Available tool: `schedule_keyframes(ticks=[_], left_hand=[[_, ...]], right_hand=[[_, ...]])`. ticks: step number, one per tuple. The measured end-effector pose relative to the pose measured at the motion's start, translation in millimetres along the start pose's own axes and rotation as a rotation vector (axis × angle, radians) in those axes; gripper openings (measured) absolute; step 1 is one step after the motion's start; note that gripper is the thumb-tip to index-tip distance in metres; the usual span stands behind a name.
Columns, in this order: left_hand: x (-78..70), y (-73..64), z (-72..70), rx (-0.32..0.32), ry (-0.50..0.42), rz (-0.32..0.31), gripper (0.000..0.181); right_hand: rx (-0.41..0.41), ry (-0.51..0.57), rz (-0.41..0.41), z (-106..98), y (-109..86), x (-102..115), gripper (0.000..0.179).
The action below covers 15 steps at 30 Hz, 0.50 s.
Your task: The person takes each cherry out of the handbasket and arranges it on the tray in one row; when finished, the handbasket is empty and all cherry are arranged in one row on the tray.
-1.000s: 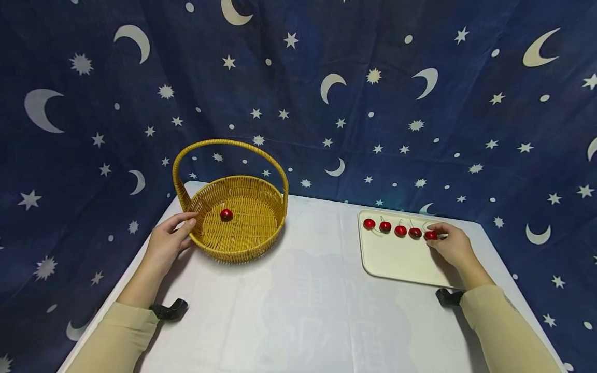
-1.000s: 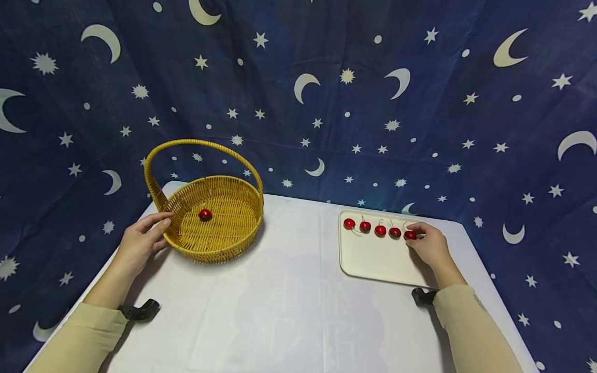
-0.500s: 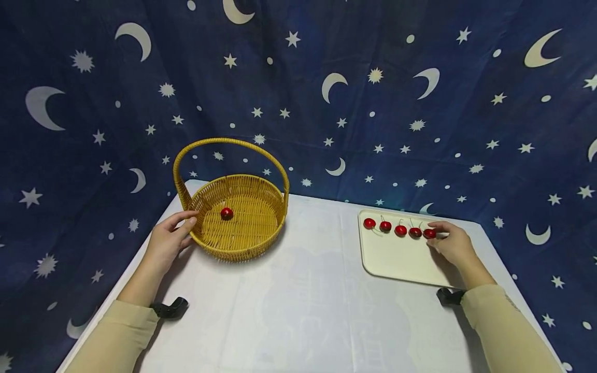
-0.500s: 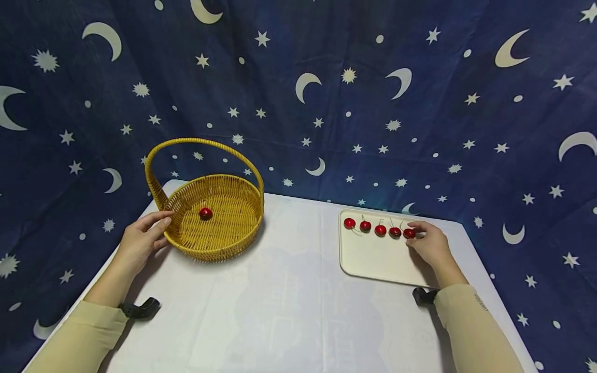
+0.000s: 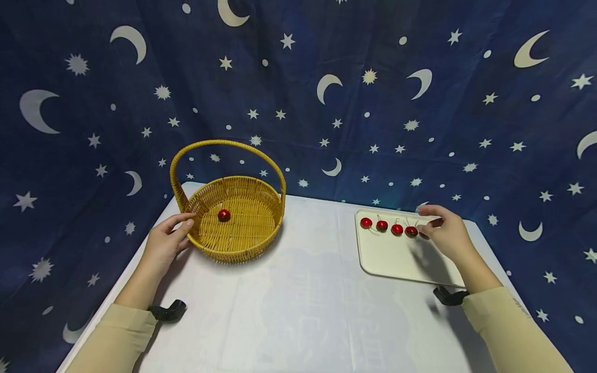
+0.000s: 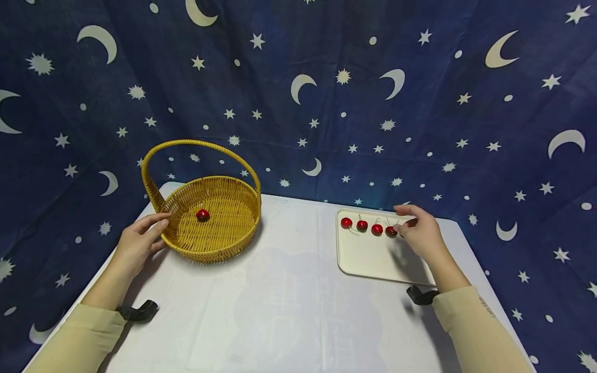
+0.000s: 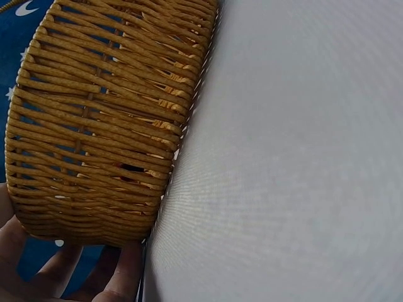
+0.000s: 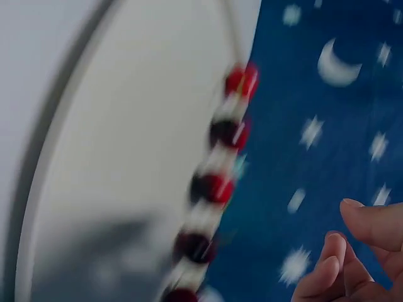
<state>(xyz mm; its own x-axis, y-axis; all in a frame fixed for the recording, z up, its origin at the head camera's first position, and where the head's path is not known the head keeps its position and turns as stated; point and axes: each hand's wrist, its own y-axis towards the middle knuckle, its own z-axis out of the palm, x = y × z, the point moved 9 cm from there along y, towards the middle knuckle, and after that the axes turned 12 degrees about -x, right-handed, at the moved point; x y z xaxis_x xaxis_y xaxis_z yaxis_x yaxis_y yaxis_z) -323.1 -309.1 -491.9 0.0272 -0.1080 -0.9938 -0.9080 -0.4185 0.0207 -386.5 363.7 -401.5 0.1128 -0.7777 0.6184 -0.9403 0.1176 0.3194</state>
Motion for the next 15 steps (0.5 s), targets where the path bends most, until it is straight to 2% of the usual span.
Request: schedule_keyframes(ticks=[6,11,15], left_hand=[[0.9,1.1,-1.2,-0.004,0.004,-0.016,0.049],[1.6,0.9,-0.7,-0.001,0.042,-0.012,0.052],[0.7,0.8,-1.0,-0.001,0.029,-0.012,0.050]], right_hand=[[0.084,0.143,-0.131,31.6,-24.1,75.2,0.047],[0.199,0.290,-0.207,70.3,-48.6,131.1,0.045],[0.289,0.385,-0.257,101.8,-67.1,171.8,0.045]])
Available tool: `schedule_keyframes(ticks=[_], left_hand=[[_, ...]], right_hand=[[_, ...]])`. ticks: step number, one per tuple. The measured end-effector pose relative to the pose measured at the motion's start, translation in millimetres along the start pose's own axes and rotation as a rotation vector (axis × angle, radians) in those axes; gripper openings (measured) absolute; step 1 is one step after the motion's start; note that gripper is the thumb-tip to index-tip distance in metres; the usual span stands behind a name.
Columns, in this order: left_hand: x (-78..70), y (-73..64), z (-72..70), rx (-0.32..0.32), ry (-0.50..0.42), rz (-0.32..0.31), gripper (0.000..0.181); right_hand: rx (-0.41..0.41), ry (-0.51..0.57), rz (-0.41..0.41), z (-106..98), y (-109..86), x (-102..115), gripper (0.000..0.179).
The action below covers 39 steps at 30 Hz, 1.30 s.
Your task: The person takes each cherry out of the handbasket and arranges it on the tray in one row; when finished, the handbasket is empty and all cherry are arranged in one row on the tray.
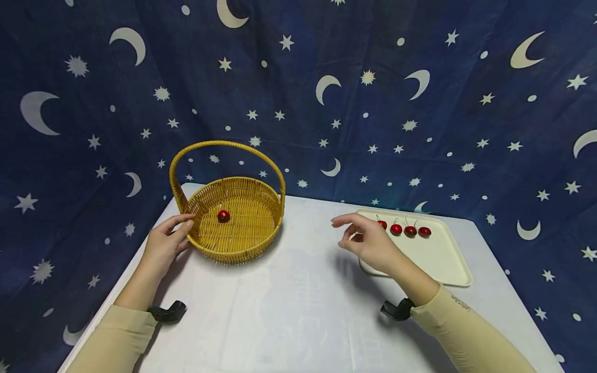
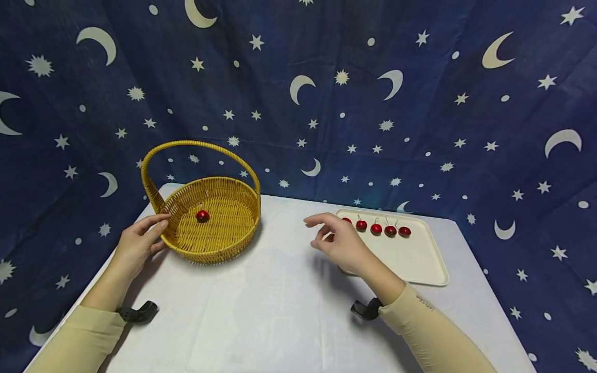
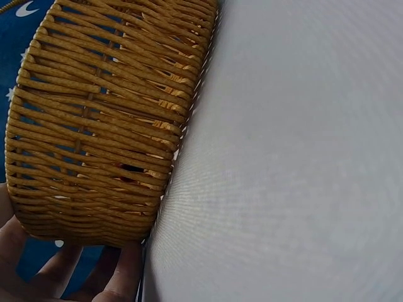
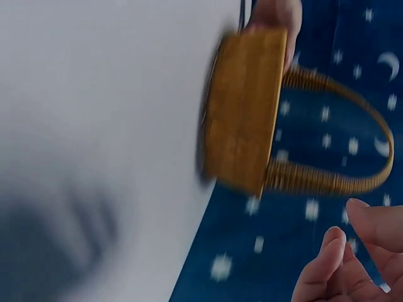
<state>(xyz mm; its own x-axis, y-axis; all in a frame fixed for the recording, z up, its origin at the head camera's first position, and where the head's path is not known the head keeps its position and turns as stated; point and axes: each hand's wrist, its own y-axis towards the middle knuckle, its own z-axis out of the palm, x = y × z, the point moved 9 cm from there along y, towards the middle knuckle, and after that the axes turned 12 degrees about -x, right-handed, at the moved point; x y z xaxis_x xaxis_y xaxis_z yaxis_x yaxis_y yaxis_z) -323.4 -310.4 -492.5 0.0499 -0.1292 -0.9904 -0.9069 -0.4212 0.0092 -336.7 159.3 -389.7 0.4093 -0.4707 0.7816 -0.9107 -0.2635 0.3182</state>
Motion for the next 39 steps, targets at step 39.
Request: schedule_keyframes(ticks=[39], left_hand=[[2.0,-0.7,1.6,-0.005,-0.012,-0.015,0.053]], right_hand=[[0.391,-0.151,0.018,274.2,130.1,52.1,0.074]])
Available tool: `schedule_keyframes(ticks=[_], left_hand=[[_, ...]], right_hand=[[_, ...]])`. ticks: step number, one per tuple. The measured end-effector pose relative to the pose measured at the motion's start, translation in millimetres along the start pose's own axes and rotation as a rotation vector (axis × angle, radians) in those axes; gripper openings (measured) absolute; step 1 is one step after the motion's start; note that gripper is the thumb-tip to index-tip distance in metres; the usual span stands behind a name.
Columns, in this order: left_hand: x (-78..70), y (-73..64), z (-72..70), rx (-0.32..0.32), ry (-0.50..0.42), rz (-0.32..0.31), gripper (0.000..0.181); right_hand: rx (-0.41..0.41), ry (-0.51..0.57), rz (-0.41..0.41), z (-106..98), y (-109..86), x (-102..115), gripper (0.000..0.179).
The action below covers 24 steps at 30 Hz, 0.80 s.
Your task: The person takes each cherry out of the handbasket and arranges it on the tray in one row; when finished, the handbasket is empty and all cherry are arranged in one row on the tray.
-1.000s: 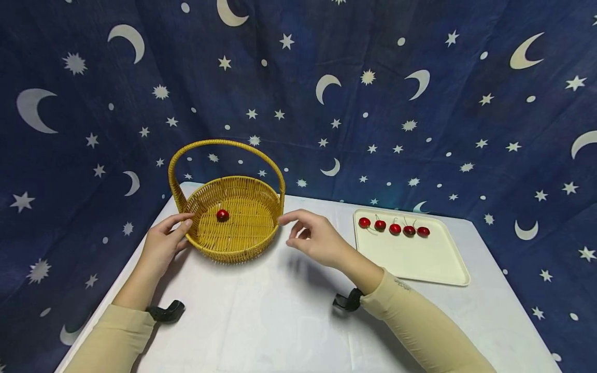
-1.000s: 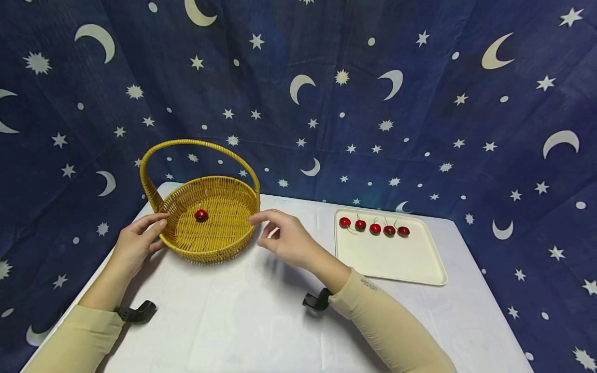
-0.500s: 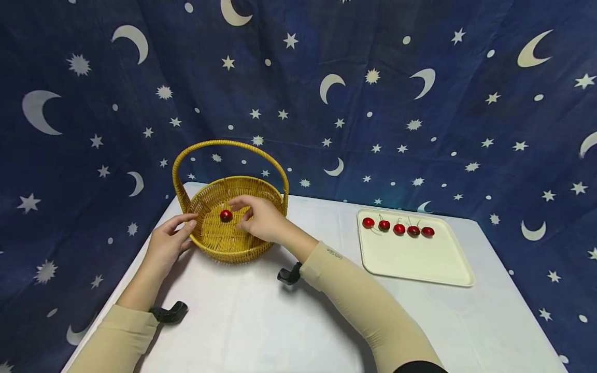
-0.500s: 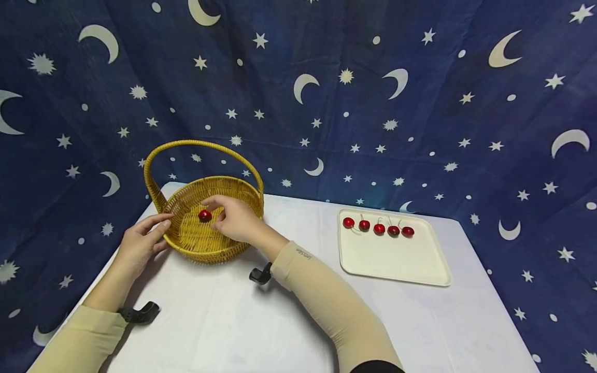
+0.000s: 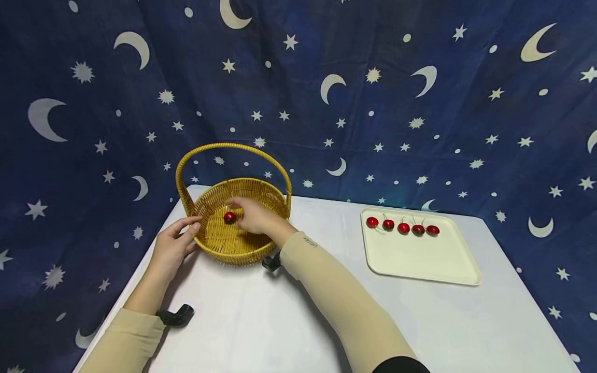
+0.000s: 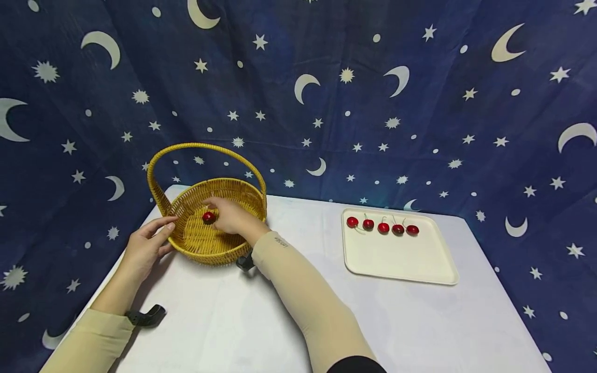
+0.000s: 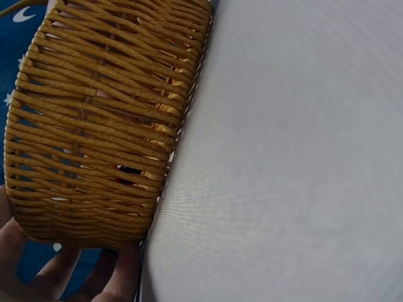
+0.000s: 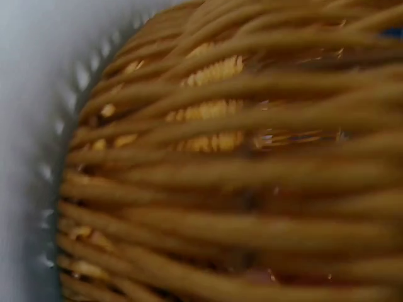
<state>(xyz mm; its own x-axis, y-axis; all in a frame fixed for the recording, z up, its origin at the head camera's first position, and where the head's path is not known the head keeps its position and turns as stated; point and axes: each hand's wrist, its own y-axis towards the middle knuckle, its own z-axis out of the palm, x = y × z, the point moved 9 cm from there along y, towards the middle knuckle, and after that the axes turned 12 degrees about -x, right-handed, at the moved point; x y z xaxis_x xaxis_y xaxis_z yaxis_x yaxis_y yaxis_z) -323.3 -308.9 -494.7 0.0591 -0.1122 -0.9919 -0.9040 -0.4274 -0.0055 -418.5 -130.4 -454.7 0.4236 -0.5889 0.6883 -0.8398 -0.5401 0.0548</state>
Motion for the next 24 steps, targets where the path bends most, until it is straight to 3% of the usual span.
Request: schedule_keyframes(ticks=[6,15,24], left_hand=[[1.2,-1.6,3.4,0.005,-0.005,0.006,0.054],[-1.8,1.1,-0.4,-0.003,0.016,0.014,0.056],[0.9,1.1,-0.7,0.001,0.017,0.008,0.054]], right_hand=[[0.043,-0.052,0.015,10.6,3.1,-8.3,0.071],[0.154,-0.112,-0.080,30.4,2.1,7.0,0.055],[0.162,-0.122,-0.078,34.0,-1.7,7.1,0.043]])
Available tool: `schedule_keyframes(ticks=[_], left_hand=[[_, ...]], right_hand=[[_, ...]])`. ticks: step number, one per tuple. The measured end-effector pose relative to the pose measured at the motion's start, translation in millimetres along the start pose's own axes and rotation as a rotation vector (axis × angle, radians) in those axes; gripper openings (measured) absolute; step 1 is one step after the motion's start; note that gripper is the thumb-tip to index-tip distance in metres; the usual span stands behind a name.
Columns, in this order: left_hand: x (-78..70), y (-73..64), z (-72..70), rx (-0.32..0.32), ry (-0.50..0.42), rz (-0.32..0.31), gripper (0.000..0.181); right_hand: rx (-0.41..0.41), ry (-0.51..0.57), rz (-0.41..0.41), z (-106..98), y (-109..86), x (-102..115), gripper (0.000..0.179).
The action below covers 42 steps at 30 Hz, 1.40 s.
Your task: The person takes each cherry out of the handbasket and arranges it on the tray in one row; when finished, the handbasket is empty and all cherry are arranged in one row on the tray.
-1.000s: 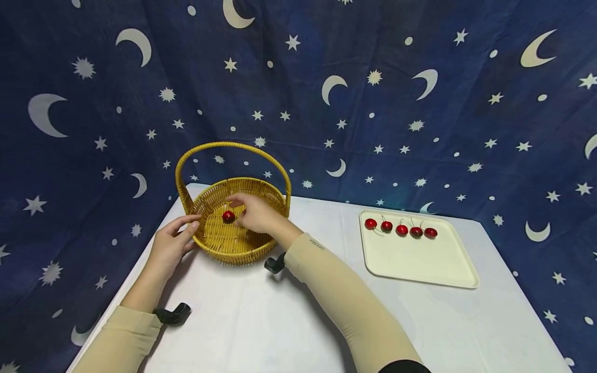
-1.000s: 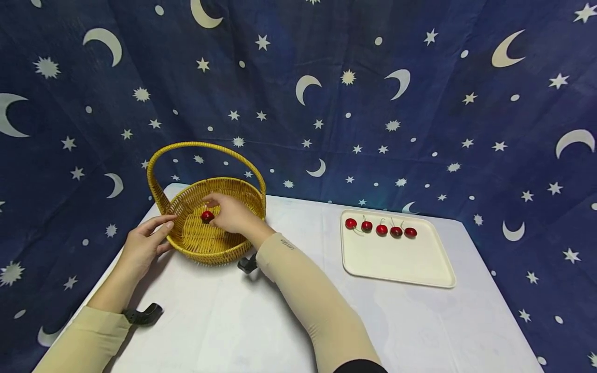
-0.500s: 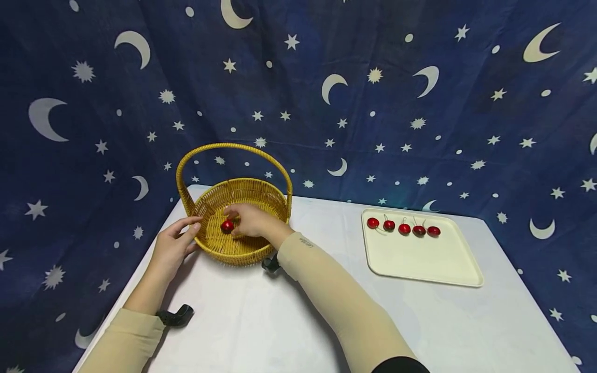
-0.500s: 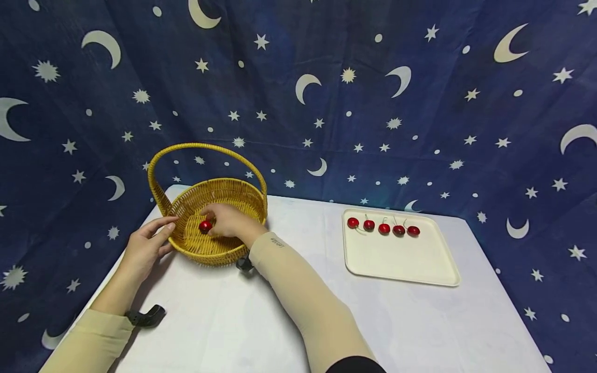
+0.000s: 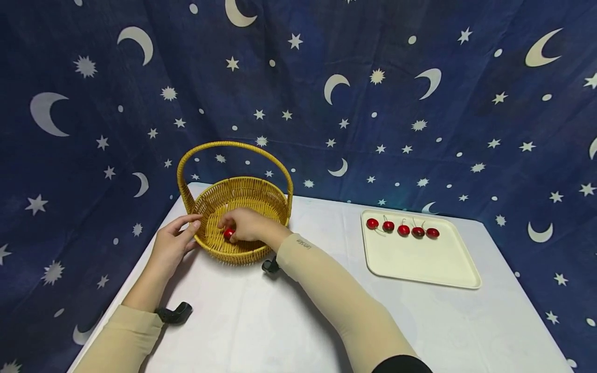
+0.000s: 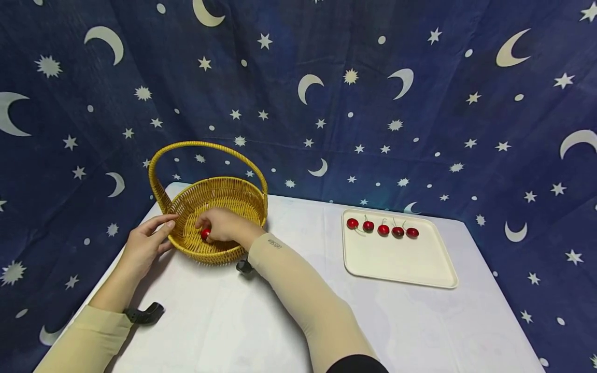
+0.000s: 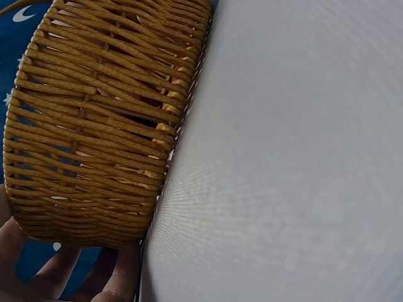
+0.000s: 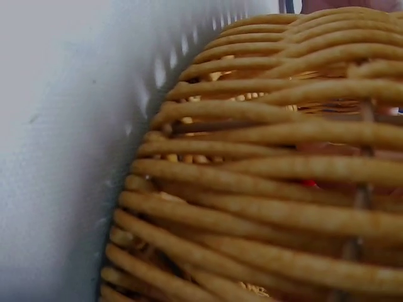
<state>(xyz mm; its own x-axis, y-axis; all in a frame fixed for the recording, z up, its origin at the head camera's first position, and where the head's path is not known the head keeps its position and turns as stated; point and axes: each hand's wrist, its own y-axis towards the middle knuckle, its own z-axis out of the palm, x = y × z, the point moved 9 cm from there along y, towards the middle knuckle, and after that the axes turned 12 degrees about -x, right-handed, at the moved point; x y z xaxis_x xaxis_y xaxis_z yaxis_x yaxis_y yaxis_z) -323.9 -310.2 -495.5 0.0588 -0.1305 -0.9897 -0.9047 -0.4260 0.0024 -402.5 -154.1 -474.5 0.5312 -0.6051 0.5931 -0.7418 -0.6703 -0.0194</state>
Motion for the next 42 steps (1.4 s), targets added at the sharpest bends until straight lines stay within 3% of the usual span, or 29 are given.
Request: schedule_keyframes(ticks=[7,13,20,27,33,42], left_hand=[[-0.8,0.0,-0.8,-0.003,-0.008,-0.007,0.050],[0.1,-1.5,-2.4,-0.001,-0.014,-0.016,0.049],[-4.2,-1.0,-3.1,0.004,0.017,0.030,0.053],[-6.1,0.3,-0.3,0.036,-0.013,0.034,0.050],[-5.2,-0.4,-1.5,0.024,0.005,0.046,0.052],[-5.2,-1.2,0.9,0.028,-0.002,0.047,0.053]], right_hand=[[-0.079,-0.003,-0.049,-22.8,-10.2,10.2,0.039],[-0.108,0.101,-0.071,-48.4,-34.7,21.9,0.039],[-0.148,0.171,-0.041,-76.9,-79.5,25.2,0.037],[-0.237,0.274,-0.046,-107.6,-142.5,17.1,0.034],[-0.312,0.259,0.016,-134.3,-193.9,-17.0,0.035],[-0.411,0.100,0.197,-161.0,-278.0,-113.0,0.034]])
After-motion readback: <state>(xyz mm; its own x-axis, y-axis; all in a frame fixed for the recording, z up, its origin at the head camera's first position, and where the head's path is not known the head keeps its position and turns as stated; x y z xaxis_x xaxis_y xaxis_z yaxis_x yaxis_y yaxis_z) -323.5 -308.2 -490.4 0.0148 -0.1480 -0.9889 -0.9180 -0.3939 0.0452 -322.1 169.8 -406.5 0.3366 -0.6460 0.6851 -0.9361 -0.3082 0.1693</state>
